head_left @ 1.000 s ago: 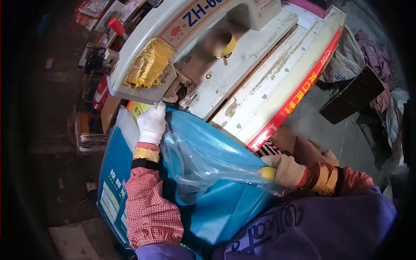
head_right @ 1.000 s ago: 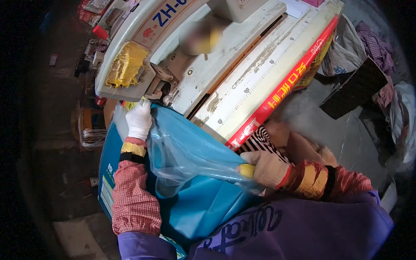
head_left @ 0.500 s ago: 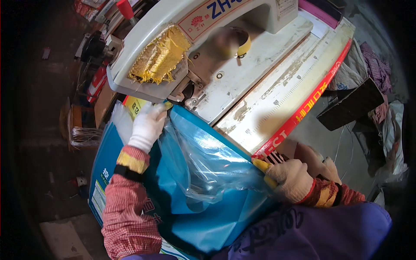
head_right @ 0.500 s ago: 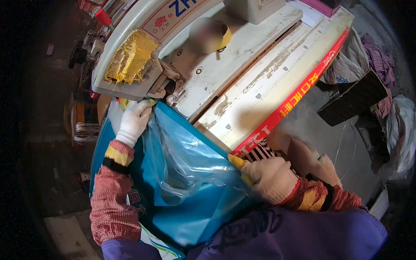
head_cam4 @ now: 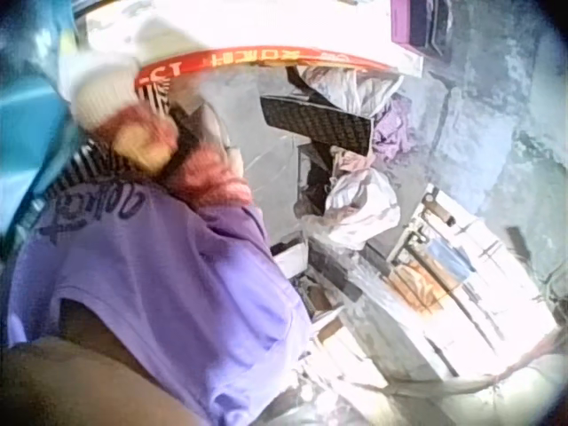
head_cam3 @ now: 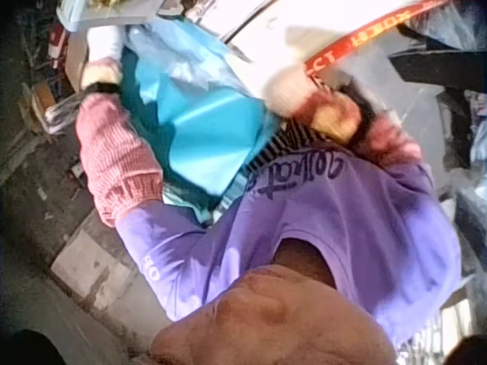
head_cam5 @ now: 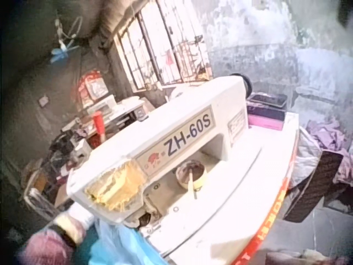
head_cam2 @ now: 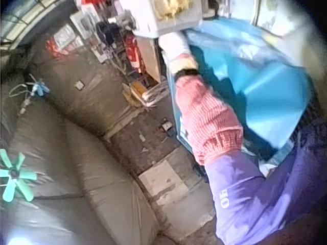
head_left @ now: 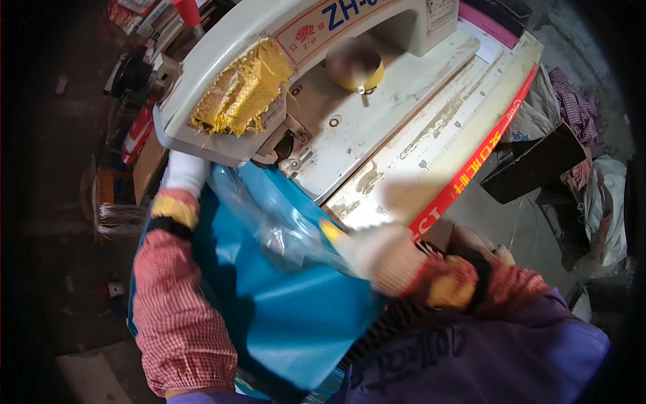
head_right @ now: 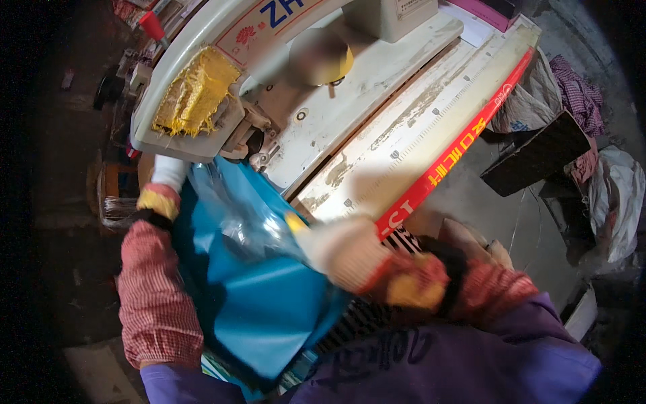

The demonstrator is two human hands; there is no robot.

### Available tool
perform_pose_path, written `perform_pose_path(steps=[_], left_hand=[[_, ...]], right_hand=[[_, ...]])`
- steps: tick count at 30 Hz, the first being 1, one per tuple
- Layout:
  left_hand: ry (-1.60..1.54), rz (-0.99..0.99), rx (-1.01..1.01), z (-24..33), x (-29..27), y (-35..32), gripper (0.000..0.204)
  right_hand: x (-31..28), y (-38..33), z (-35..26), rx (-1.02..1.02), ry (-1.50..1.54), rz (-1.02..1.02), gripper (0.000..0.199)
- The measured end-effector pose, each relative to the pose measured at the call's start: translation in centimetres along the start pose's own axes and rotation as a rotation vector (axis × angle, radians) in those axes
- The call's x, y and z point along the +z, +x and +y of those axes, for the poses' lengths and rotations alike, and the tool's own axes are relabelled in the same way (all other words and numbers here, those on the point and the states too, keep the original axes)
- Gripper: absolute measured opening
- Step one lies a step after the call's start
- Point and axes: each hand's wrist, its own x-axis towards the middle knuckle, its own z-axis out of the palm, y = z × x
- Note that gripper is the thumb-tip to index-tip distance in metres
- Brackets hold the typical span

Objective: Sewing the edges of plastic fertilizer bags using an industrial sewing machine.

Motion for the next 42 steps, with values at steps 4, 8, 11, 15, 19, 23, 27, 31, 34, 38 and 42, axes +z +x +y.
perform_pose_path(steps=[4, 8, 11, 15, 19, 23, 27, 31, 34, 38, 42], left_hand=[[-0.079, -0.015, -0.181, -5.3, -5.2, 4.7, 0.043], [0.315, -0.159, -0.110, 4.9, -8.9, 4.8, 0.040], [0.549, -0.544, 0.115, 13.2, -11.1, 2.0, 0.020], [0.427, -0.527, 0.441, 24.9, -12.6, 1.2, 0.018], [0.132, -0.718, 0.537, 32.3, -11.1, -0.4, 0.026], [-0.170, -1.711, 0.701, 34.2, -12.0, -0.1, 0.028], [-0.320, -1.436, 0.049, 32.1, -15.1, 2.2, 0.025], [0.310, -1.880, 0.184, 34.0, -18.2, 1.1, 0.069], [0.479, -1.940, 0.223, 35.1, -22.4, -3.1, 0.043], [0.372, -1.854, 0.464, 38.0, -21.2, -6.2, 0.010], [0.153, -1.611, 0.841, 41.0, -16.1, -7.2, 0.012]], right_hand=[[-2.4, 8.0, -2.7, -0.067, 0.015, 0.156, 0.019], [-3.6, 9.1, -1.1, -0.162, -0.050, 0.052, 0.024], [-4.5, 11.7, 2.4, -0.427, 0.068, -0.058, 0.023], [-3.5, 15.5, 4.1, -0.492, 0.297, -0.489, 0.024], [1.3, 19.6, 4.3, -0.455, 0.388, -0.219, 0.022], [0.2, 18.8, 3.8, -0.333, 0.210, -0.341, 0.022], [-1.2, 17.5, 3.2, -0.442, 0.187, -0.253, 0.021], [-2.6, 16.5, 4.5, -1.061, -0.268, -0.143, 0.020], [-3.0, 14.2, 2.7, -0.800, -0.122, -0.064, 0.015], [-1.5, 10.4, -1.3, -0.168, -0.023, 0.148, 0.013], [2.3, -1.1, 0.4, -0.717, -0.655, 0.427, 0.017]])
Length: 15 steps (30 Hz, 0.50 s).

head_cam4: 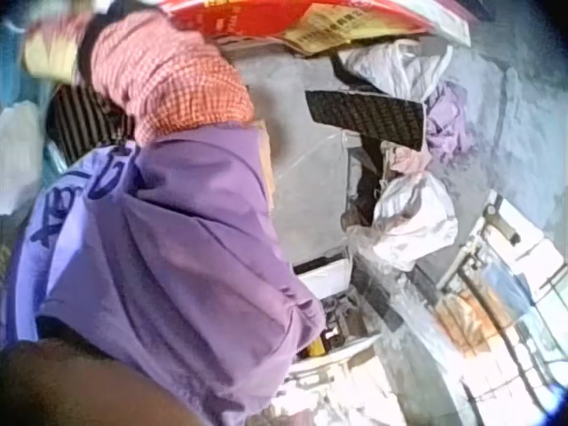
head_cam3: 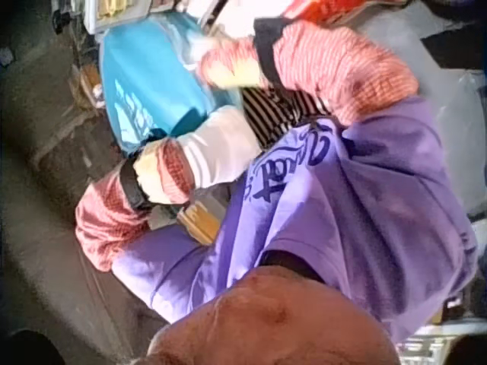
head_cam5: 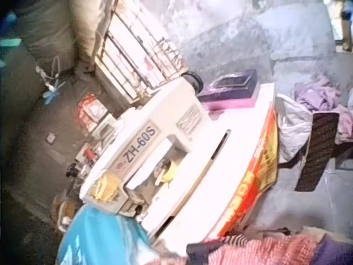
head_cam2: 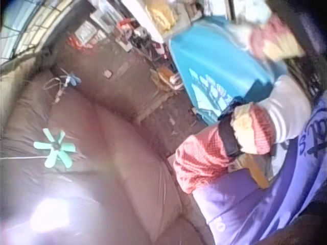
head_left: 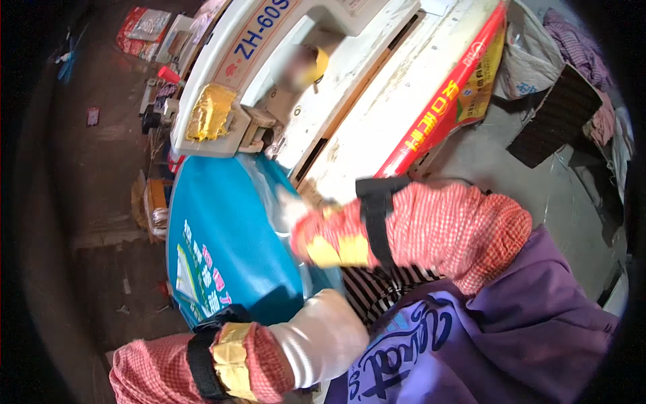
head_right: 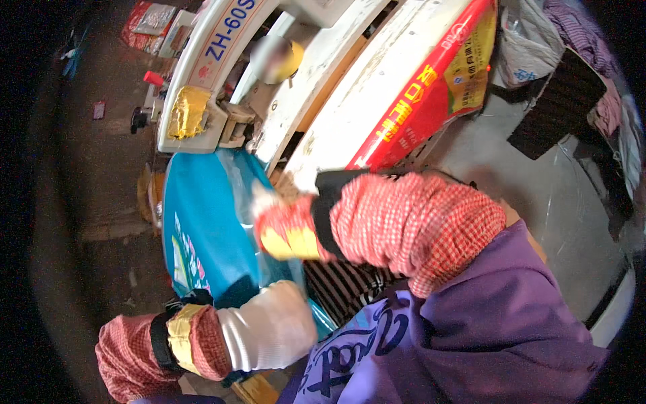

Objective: Sewing the edges of plastic fertilizer bags using an industrial sewing machine.

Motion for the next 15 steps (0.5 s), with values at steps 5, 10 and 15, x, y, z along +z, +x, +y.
perform_pose_path(steps=[5, 10, 15], left_hand=[[-0.182, -0.243, -0.174, -2.6, -2.8, -0.9, 0.041], [-0.121, -0.088, -0.132, -2.4, -0.9, -2.1, 0.030], [0.038, -0.075, -0.066, -1.9, -0.2, -1.3, 0.015]], right_hand=[[-4.6, 0.4, -1.0, -0.263, 1.143, -0.411, 0.036], [-3.9, 0.3, 4.7, 0.753, 1.114, 0.147, 0.050], [-2.0, 3.9, 3.0, 0.759, 0.904, -0.302, 0.044]])
